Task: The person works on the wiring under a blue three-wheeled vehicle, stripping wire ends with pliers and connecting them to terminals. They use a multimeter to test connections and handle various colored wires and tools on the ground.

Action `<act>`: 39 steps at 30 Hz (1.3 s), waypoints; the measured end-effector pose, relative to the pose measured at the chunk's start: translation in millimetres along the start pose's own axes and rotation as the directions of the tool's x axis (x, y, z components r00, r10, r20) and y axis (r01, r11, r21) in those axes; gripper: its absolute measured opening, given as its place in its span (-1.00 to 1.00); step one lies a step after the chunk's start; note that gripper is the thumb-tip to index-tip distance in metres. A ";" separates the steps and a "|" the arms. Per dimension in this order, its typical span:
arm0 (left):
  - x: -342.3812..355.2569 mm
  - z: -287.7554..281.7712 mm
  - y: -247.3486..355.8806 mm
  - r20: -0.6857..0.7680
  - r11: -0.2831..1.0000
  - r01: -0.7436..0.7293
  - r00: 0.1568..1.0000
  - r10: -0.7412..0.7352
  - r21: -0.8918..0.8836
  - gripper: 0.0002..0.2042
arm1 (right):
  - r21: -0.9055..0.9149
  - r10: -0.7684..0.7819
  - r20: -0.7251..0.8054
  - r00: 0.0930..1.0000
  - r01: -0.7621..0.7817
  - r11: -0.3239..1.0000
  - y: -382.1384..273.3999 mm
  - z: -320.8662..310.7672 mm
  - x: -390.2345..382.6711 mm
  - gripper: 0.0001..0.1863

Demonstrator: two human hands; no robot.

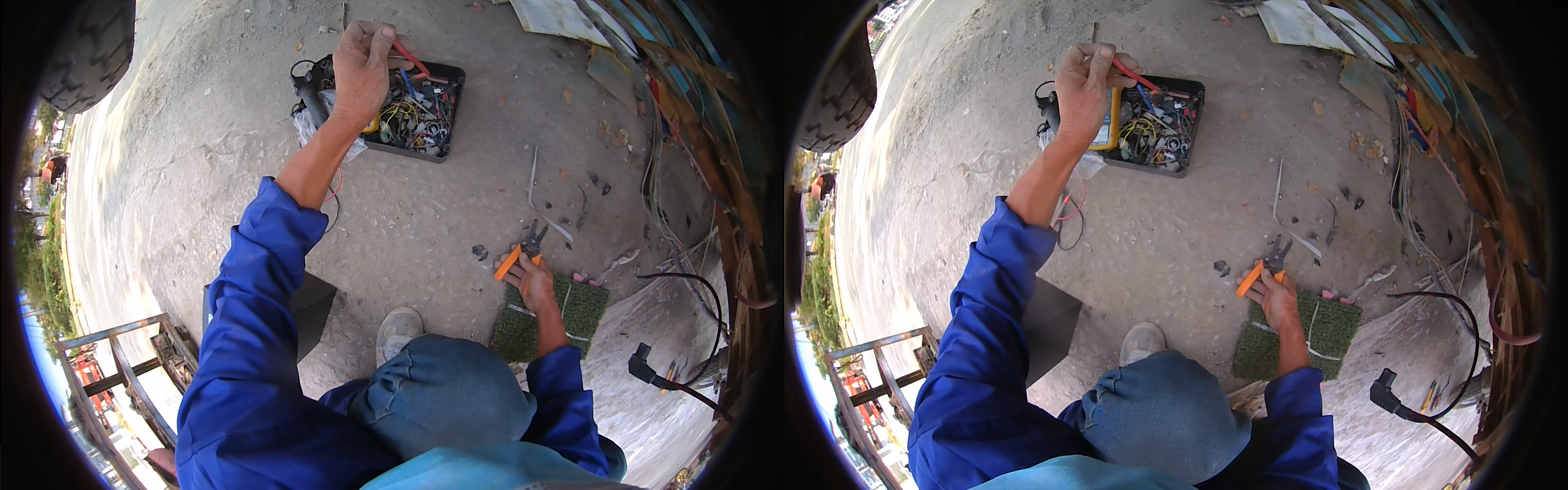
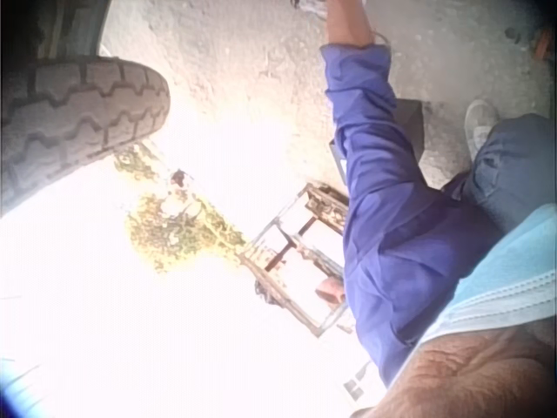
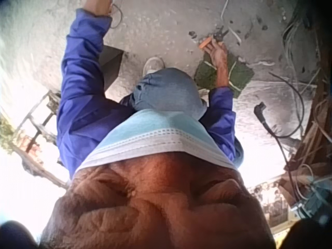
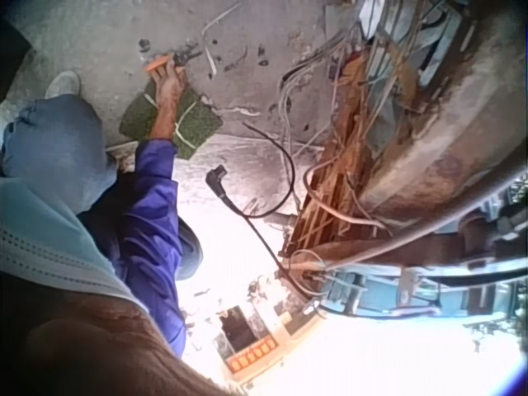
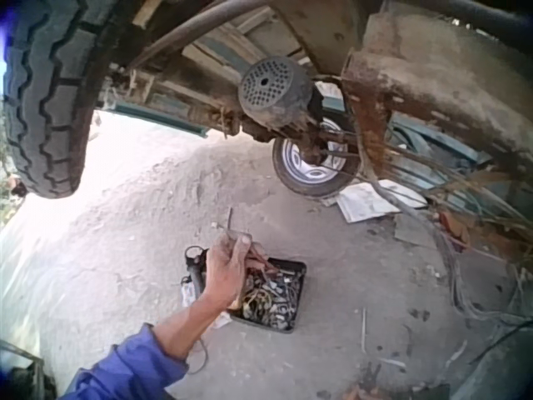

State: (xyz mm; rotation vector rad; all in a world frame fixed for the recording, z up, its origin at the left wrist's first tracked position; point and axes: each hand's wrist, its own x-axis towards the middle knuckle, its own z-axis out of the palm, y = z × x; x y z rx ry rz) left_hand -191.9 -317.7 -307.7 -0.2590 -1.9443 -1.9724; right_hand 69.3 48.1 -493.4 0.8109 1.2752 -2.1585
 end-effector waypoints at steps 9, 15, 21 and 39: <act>-5.2 19.5 -26.5 0.355 0.735 -0.320 0.928 0.114 0.598 -0.84 | -0.011 -0.017 0.005 1.000 0.017 1.000 1.0 -0.2 -0.6 -0.63; 4.3 9.0 -61.5 0.445 0.465 -0.402 0.895 0.020 0.789 -0.80 | 0.007 -0.002 0.011 1.000 0.002 1.000 0.3 -0.4 0.2 -0.64; -2.4 18.6 -76.2 0.670 0.303 -0.634 0.742 -0.019 0.711 -0.81 | 0.010 -0.003 0.006 1.000 0.003 1.000 -3.1 2.6 -1.9 -0.63; -23.4 -27.6 -98.6 0.608 0.059 -0.605 0.789 -0.086 0.794 -0.58 | 0.006 0.002 0.002 1.000 -0.002 1.000 -1.7 0.8 -0.4 -0.63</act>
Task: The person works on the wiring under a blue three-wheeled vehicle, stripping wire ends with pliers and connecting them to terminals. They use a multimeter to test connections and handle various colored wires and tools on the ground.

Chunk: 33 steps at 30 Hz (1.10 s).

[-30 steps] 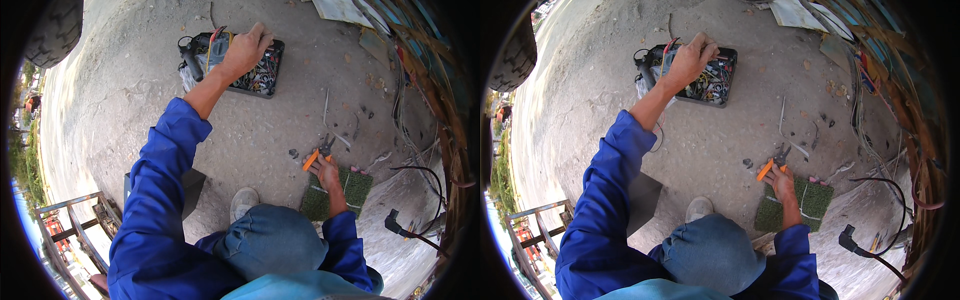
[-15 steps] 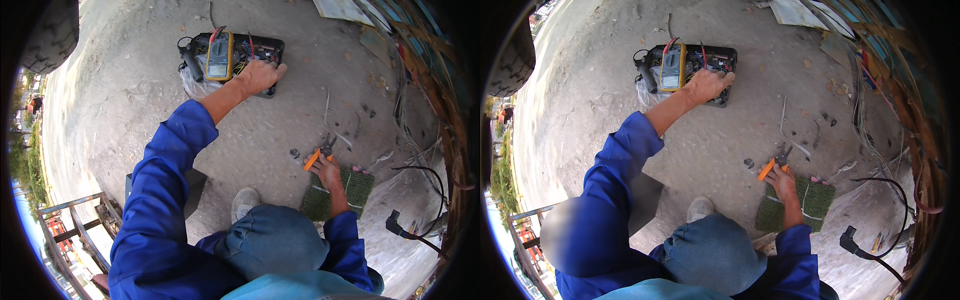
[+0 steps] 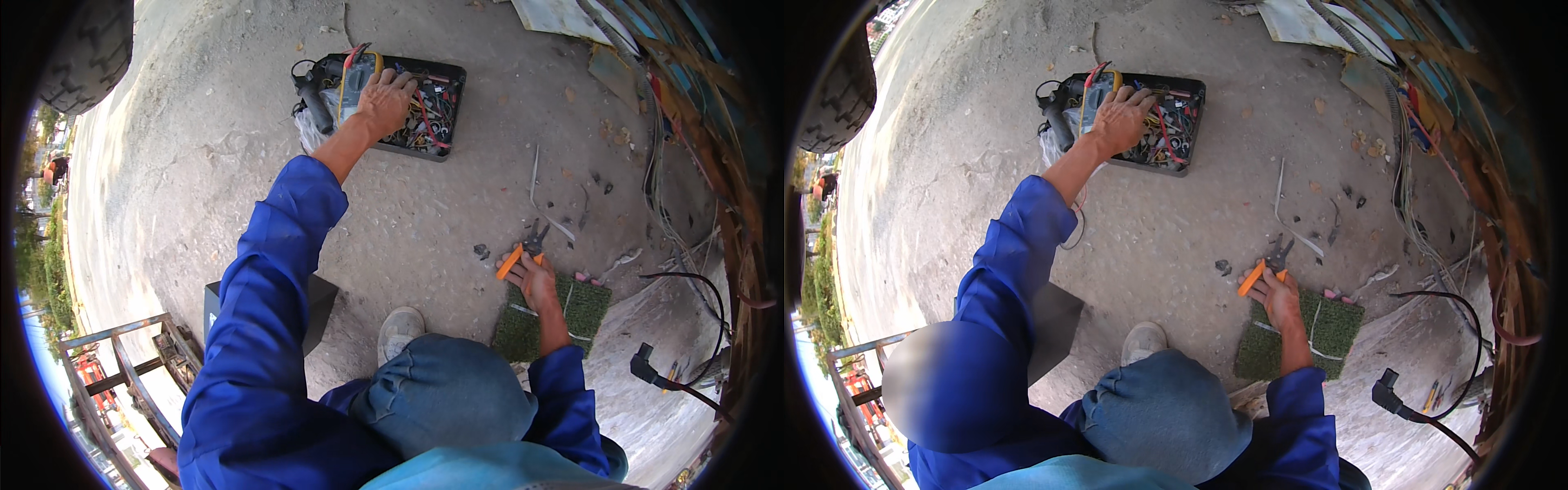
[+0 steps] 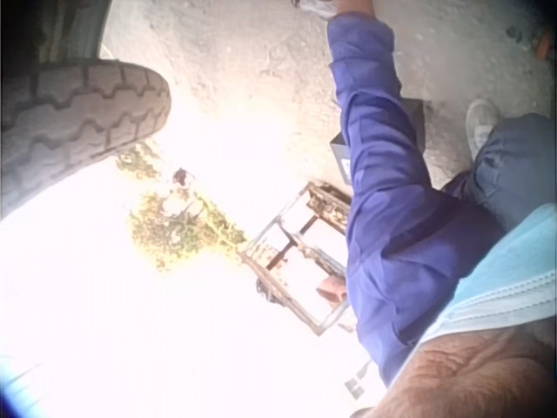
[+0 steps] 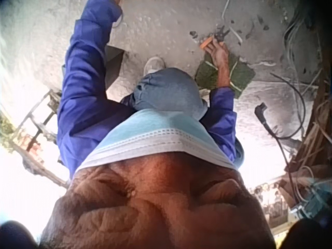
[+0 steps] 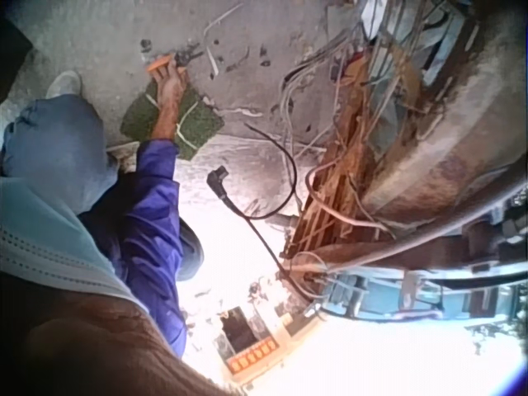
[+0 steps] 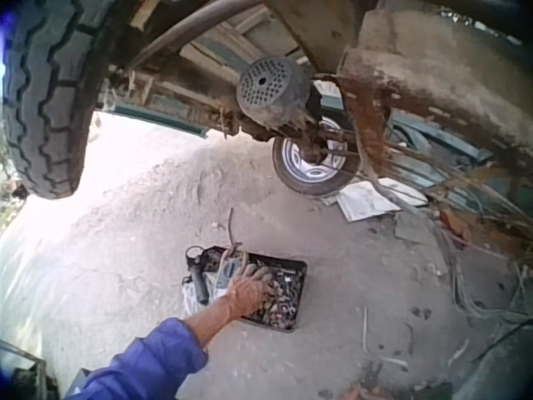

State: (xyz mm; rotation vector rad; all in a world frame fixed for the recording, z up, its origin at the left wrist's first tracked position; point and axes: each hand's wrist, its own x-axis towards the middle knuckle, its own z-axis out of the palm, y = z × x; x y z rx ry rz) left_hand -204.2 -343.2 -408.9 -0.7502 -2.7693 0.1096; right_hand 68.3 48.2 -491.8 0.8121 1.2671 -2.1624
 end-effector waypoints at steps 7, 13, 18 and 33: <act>-10.5 -4.6 -14.1 0.191 0.996 -0.059 0.981 0.046 0.062 -0.82 | 0.004 -0.014 0.007 1.000 0.014 1.000 1.6 -0.3 -0.5 -0.62; -30.6 -13.5 -29.6 0.105 0.984 -0.176 0.979 0.172 0.030 -0.82 | -0.002 -0.003 -0.007 1.000 0.003 1.000 -0.9 0.8 -1.5 -0.62; -35.4 -22.6 -29.9 0.172 0.989 -0.149 0.974 0.150 -0.015 -0.78 | -0.005 0.011 -0.010 1.000 -0.012 1.000 -1.4 0.9 -0.3 -0.63; -52.5 -35.4 -18.2 -0.033 0.964 0.023 0.999 -0.033 -0.266 -0.70 | -0.008 0.001 -0.003 1.000 -0.001 1.000 0.0 0.7 -1.0 -0.63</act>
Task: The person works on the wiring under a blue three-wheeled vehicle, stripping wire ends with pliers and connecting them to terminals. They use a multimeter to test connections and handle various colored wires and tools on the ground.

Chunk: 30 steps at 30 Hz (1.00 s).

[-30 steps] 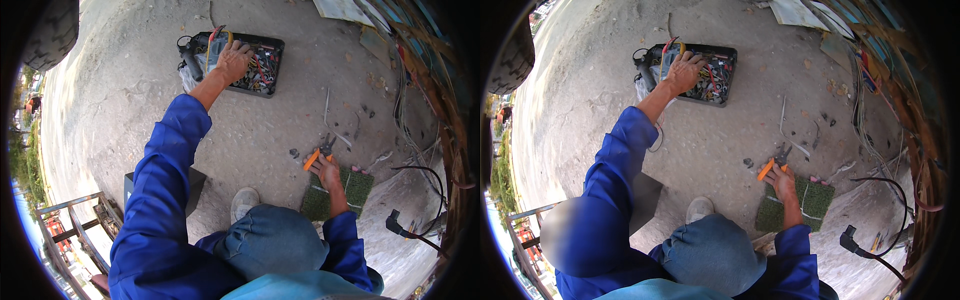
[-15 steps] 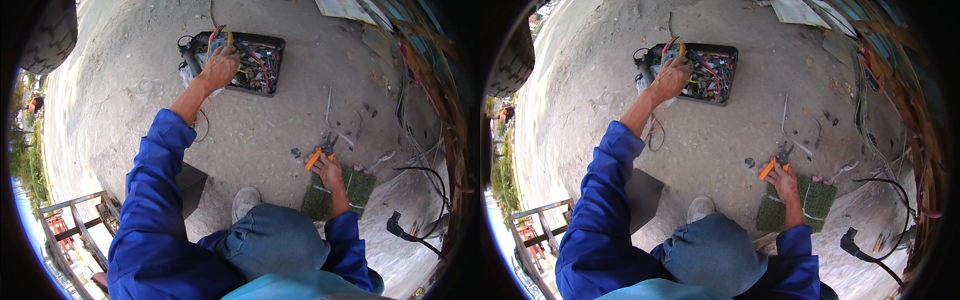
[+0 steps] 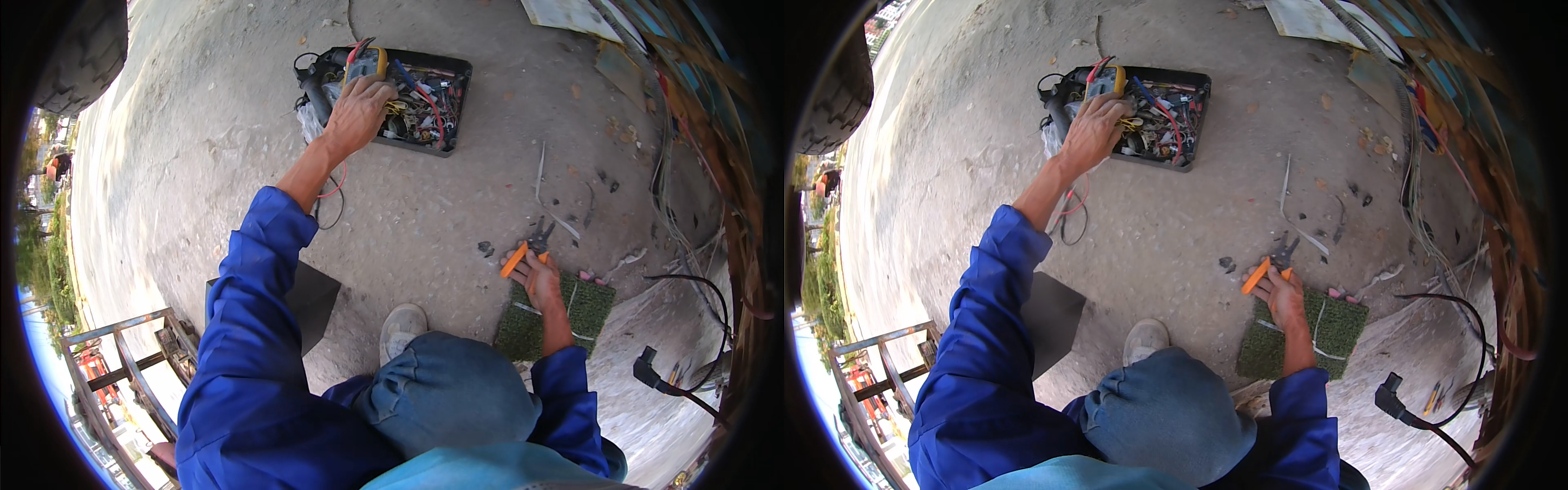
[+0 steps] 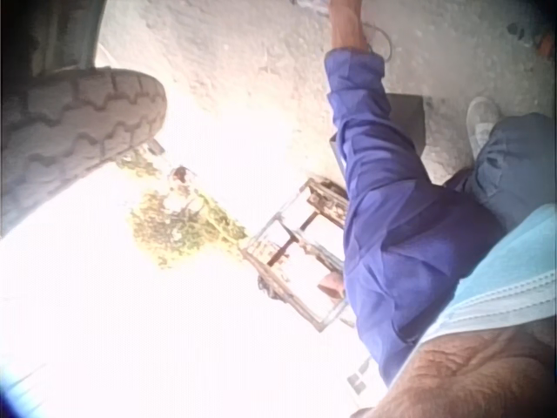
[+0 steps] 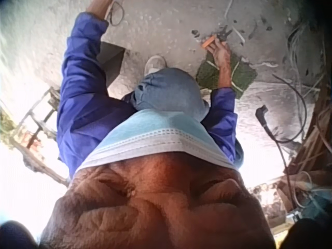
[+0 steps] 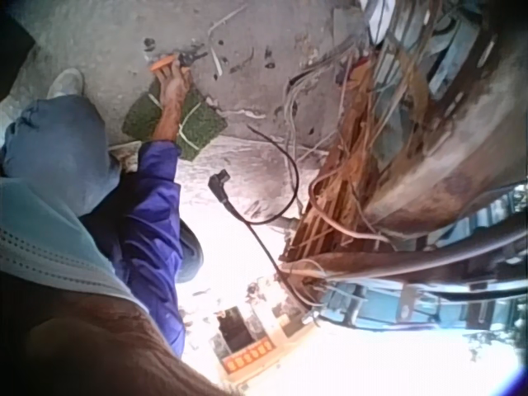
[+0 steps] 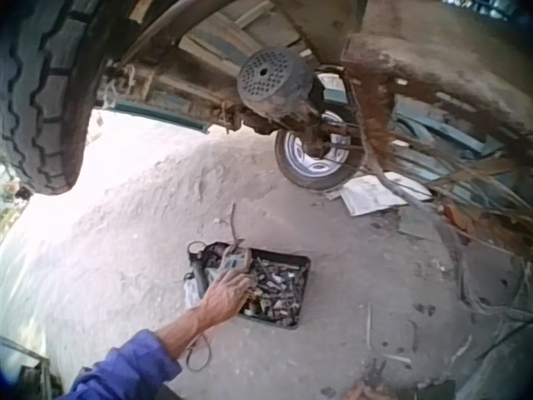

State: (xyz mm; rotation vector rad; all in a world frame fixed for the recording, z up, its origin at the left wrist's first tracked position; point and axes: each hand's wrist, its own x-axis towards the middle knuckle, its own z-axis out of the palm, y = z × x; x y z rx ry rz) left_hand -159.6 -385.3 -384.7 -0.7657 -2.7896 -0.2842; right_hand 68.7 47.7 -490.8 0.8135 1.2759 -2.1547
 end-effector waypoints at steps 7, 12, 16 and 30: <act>9.4 0.4 2.2 0.191 0.917 -0.347 0.931 0.311 0.197 -0.66 | -0.017 0.003 0.002 1.000 -0.003 1.000 -0.5 0.1 -0.1 -0.60; 14.9 10.4 -6.9 0.235 0.910 -0.303 0.942 0.241 0.281 -0.73 | -0.019 -0.001 0.000 1.000 0.001 1.000 0.2 -1.1 -0.2 -0.60; 11.1 4.3 -18.1 0.108 0.950 -0.163 0.984 0.138 0.267 -0.71 | -0.015 -0.011 0.016 1.000 0.012 1.000 1.4 -1.8 0.2 -0.60; 22.7 1.4 -12.6 -0.008 0.972 0.162 0.987 -0.163 0.172 -0.70 | -0.009 0.013 -0.019 1.000 -0.013 1.000 -4.4 4.6 -2.7 -0.64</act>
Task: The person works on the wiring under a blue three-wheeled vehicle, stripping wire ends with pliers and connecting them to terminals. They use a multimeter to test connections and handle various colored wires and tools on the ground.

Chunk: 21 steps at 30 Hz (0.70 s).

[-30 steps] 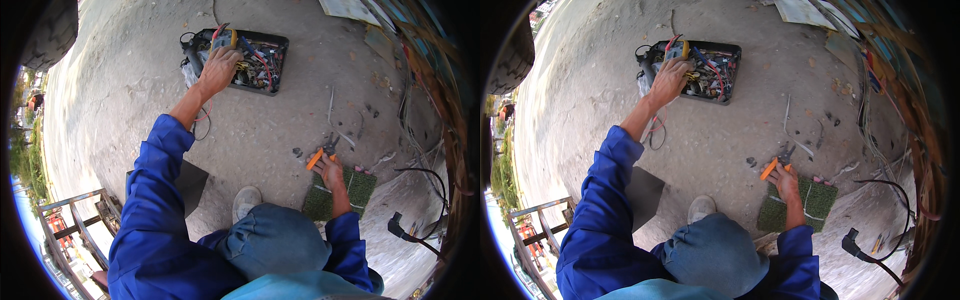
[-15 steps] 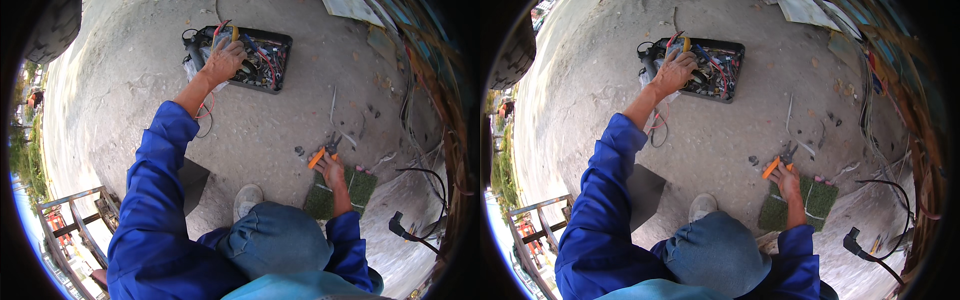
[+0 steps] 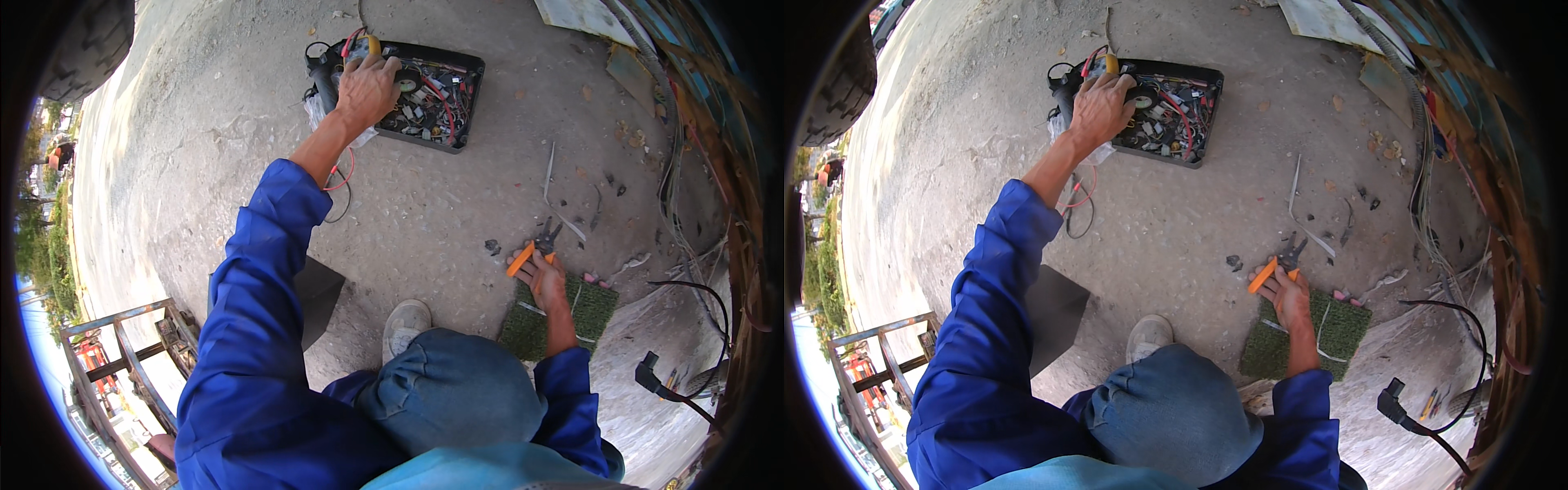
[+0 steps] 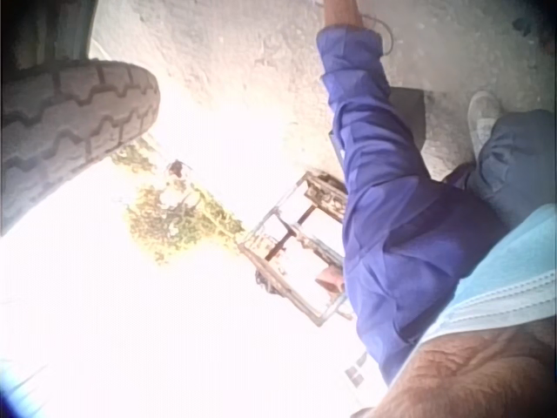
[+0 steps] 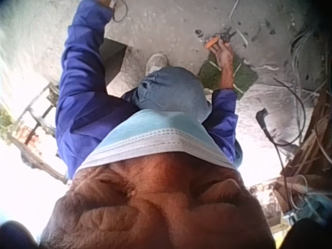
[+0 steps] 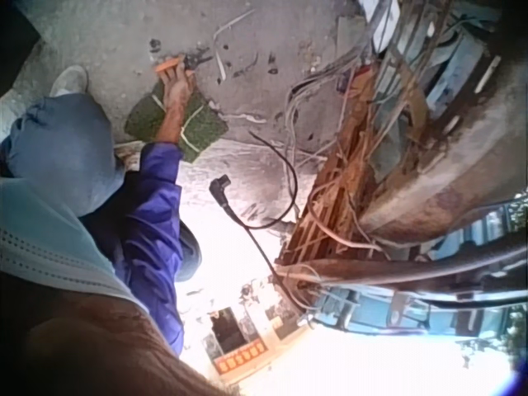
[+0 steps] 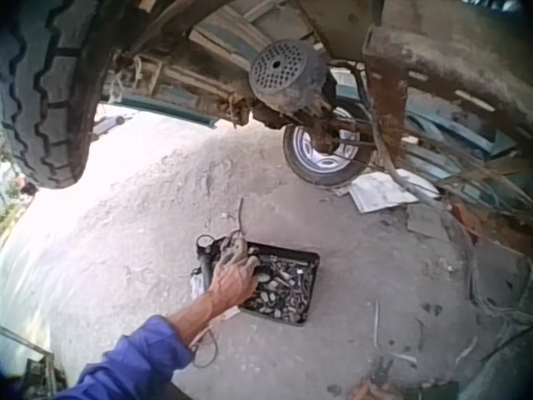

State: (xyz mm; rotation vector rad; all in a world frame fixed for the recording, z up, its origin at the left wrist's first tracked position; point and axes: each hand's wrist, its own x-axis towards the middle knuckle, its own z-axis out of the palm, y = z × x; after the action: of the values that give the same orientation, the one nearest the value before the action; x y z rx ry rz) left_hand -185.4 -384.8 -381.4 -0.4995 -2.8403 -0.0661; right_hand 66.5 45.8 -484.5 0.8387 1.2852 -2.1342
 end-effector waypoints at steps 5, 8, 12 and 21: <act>11.8 5.3 6.8 -0.063 0.996 -0.088 0.994 0.090 0.023 -0.73 | -0.010 -0.003 0.012 1.000 0.004 1.000 -0.7 0.2 -0.6 -0.65; 12.4 9.0 8.6 -0.155 0.963 -0.252 0.952 0.265 0.098 -0.70 | -0.022 -0.010 0.027 1.000 0.010 1.000 -1.4 0.4 -1.1 -0.64; 5.4 11.2 13.0 -0.051 0.897 -0.441 0.895 0.442 0.036 -0.79 | -0.030 -0.005 0.023 1.000 0.006 1.000 -2.3 0.6 -1.3 -0.64; -2.1 22.9 14.5 0.294 0.888 -0.451 0.863 0.410 0.087 -0.84 | -0.027 -0.004 0.024 1.000 0.005 1.000 -0.2 -1.0 0.5 -0.63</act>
State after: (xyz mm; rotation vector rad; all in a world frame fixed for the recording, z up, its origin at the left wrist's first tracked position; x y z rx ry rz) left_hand -184.1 -369.8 -404.0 -1.1771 -2.8735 0.3275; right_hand 66.2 46.8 -485.1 0.7972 1.3020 -2.1189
